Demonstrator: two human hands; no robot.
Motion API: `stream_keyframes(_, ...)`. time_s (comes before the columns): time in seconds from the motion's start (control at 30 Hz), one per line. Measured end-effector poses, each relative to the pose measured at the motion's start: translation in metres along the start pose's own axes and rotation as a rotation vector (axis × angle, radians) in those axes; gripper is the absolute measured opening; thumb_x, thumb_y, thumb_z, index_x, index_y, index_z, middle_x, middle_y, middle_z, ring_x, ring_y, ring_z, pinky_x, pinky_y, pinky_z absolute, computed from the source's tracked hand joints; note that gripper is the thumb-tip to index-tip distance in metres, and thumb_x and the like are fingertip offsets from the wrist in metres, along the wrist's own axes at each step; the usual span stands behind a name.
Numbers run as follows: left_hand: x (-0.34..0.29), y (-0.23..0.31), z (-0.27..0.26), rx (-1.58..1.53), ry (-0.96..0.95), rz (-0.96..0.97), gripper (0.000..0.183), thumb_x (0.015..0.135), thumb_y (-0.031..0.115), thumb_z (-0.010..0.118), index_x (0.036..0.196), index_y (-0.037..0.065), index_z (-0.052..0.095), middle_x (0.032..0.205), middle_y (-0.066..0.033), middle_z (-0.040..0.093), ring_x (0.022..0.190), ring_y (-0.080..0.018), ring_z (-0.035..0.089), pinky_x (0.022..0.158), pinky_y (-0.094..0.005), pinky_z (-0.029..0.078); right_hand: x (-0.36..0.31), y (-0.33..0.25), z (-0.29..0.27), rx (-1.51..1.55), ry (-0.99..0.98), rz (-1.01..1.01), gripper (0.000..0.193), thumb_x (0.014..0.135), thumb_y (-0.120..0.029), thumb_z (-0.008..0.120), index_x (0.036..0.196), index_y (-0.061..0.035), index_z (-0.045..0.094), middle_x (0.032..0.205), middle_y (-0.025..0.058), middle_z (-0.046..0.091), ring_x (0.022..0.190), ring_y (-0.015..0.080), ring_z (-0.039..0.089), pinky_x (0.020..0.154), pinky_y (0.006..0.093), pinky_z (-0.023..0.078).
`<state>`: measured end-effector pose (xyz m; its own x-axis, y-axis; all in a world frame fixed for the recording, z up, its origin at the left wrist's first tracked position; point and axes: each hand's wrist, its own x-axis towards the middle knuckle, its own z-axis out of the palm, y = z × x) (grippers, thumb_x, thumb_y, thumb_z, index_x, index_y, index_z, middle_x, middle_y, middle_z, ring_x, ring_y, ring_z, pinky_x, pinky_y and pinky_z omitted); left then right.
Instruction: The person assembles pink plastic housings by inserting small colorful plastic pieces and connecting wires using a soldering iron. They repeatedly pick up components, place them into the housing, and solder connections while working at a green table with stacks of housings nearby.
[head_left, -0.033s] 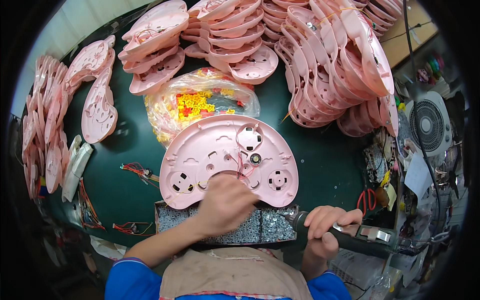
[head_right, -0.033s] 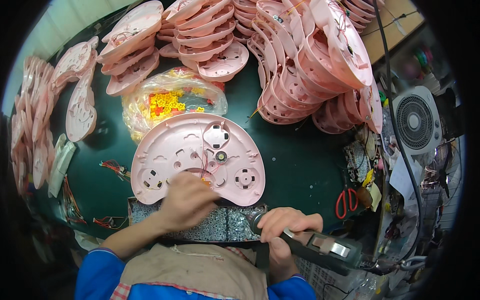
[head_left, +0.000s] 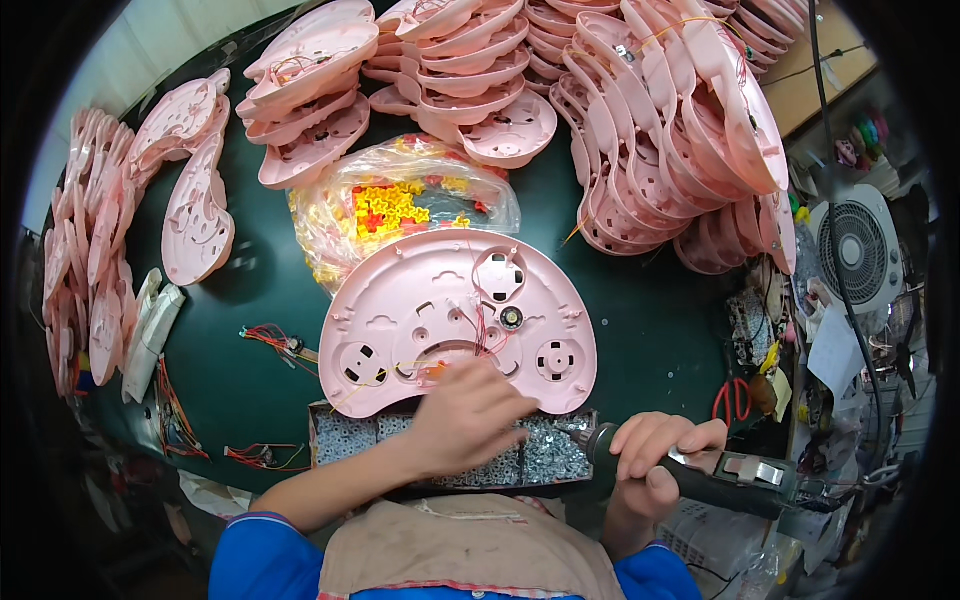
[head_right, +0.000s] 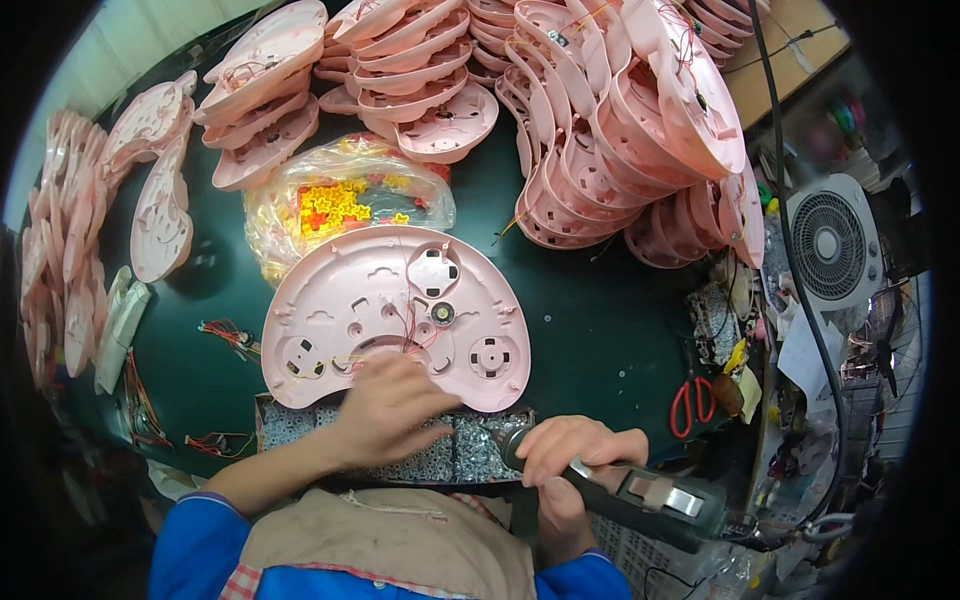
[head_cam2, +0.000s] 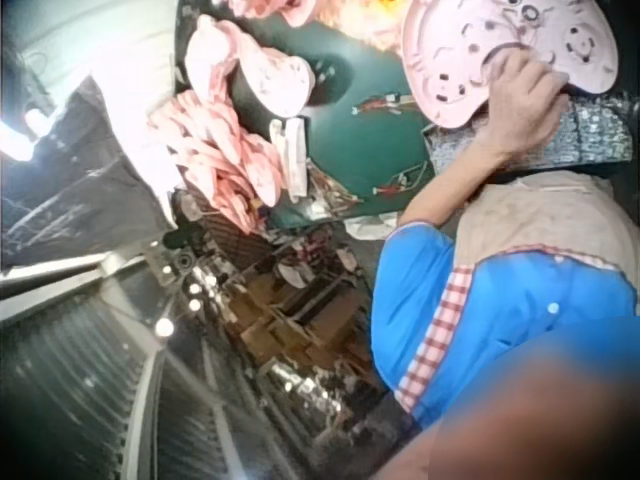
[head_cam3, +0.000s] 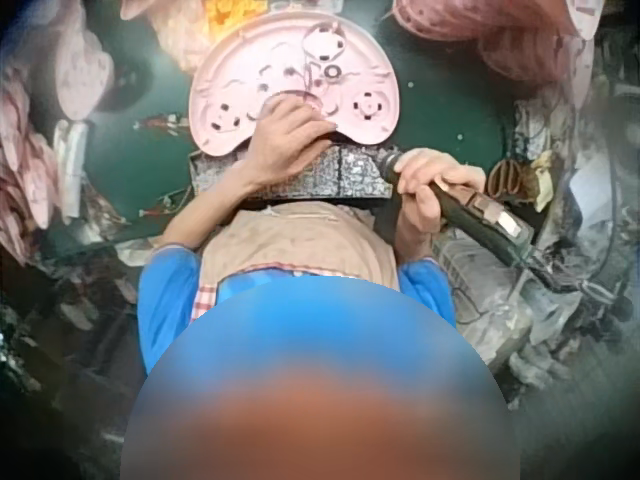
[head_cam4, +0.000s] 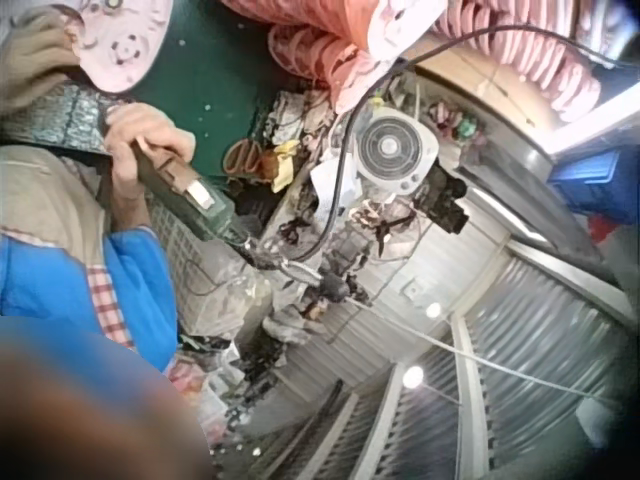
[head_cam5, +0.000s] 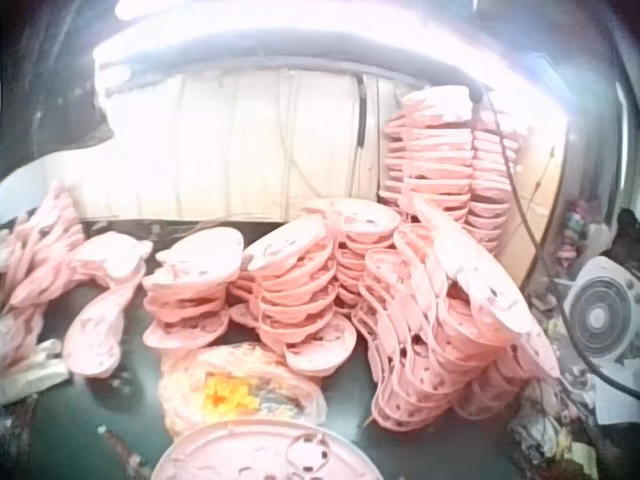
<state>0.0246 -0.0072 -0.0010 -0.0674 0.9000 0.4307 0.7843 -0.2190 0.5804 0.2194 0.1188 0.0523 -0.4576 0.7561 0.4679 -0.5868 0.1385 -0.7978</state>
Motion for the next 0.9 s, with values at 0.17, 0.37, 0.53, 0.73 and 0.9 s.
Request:
stream_keyframes(0.17, 0.013, -0.002, 0.029, -0.184, -0.067, 0.075, 0.026, 0.082, 0.022, 0.083, 0.101, 0.010, 0.071, 0.090, -0.0031, 0.064, 0.089, -0.0230, 0.061, 0.091, -0.0401, 0.044, 0.004, -0.005, 0.011, 0.054, 0.052, -0.030, 0.046, 0.083, -0.008, 0.080, 0.110, -0.0105, 0.043, 0.069, 0.0083, 0.064, 0.052, 0.0196, 0.061, 0.059, 0.0355, 0.055)
stream_keyframes(0.37, 0.010, -0.005, 0.026, -0.249, -0.045, -0.020, 0.023, 0.084, 0.024, 0.083, 0.090, 0.008, 0.068, 0.078, -0.0058, 0.061, 0.078, -0.0260, 0.061, 0.080, -0.0406, 0.046, 0.011, 0.000, 0.013, 0.087, 0.023, -0.091, 0.042, 0.085, -0.008, 0.077, 0.111, -0.0104, 0.044, 0.070, 0.0081, 0.064, 0.053, 0.0190, 0.061, 0.059, 0.0351, 0.055)
stream_keyframes(0.53, 0.009, -0.007, 0.026, -0.225, 0.070, -0.027, 0.024, 0.077, 0.019, 0.087, 0.090, 0.008, 0.069, 0.076, -0.0044, 0.061, 0.069, -0.0255, 0.060, 0.071, -0.0387, 0.045, 0.017, 0.002, 0.018, 0.110, 0.002, -0.094, 0.041, 0.086, -0.009, 0.077, 0.111, -0.0108, 0.044, 0.071, 0.0081, 0.065, 0.053, 0.0192, 0.061, 0.060, 0.0360, 0.056)
stream_keyframes(0.73, 0.027, -0.025, 0.002, 0.111, 0.224, -0.012, 0.037, 0.072, 0.024, 0.088, 0.098, 0.004, 0.071, 0.086, -0.0064, 0.068, 0.078, -0.0263, 0.063, 0.075, -0.0400, 0.048, 0.044, 0.035, 0.039, 0.093, 0.007, -0.160, 0.042, 0.089, -0.001, 0.073, 0.113, -0.0108, 0.041, 0.070, 0.0072, 0.063, 0.054, 0.0207, 0.061, 0.066, 0.0402, 0.057)
stream_keyframes(0.9, 0.023, -0.044, 0.001, 0.111, 0.060, -0.174, 0.048, 0.075, 0.026, 0.086, 0.112, 0.000, 0.070, 0.121, -0.0115, 0.070, 0.106, -0.0287, 0.066, 0.093, -0.0423, 0.051, 0.069, 0.078, 0.031, -0.118, -0.098, -0.180, 0.039, 0.088, 0.008, 0.060, 0.115, -0.0073, 0.036, 0.072, 0.0082, 0.057, 0.057, 0.0189, 0.059, 0.070, 0.0423, 0.058)
